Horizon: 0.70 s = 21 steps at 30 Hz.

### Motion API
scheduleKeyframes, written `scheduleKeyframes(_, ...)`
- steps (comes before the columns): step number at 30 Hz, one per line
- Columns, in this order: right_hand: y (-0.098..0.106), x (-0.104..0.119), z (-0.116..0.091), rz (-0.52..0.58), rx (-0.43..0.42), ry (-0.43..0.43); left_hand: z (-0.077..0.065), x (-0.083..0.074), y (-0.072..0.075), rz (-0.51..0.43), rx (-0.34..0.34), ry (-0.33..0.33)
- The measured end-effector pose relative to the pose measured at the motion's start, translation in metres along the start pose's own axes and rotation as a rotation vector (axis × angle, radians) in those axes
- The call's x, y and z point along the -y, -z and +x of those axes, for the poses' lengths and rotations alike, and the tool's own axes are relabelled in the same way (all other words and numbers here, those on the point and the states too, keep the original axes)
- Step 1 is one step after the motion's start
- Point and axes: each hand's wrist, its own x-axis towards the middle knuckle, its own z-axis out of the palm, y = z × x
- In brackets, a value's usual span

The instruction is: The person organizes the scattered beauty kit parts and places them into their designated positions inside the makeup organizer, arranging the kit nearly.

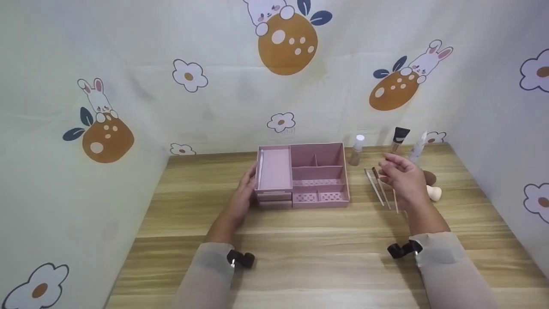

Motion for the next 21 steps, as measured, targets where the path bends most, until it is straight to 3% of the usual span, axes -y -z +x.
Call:
scheduleKeyframes(6, 0.014, -0.008, 0.009, 0.042, -0.087, -0.038, -0.001, 0.000, 0.000, -0.015, 0.006, 0.001)
scheduleKeyframes(11, 0.023, -0.012, 0.013, 0.005, -0.158, -0.068, -0.001, 0.000, 0.000, -0.059, 0.016, 0.018)
scheduleKeyframes(21, 0.031, -0.013, 0.009, -0.104, -0.175, -0.104, -0.001, 0.001, 0.000, -0.041, 0.011, 0.007)
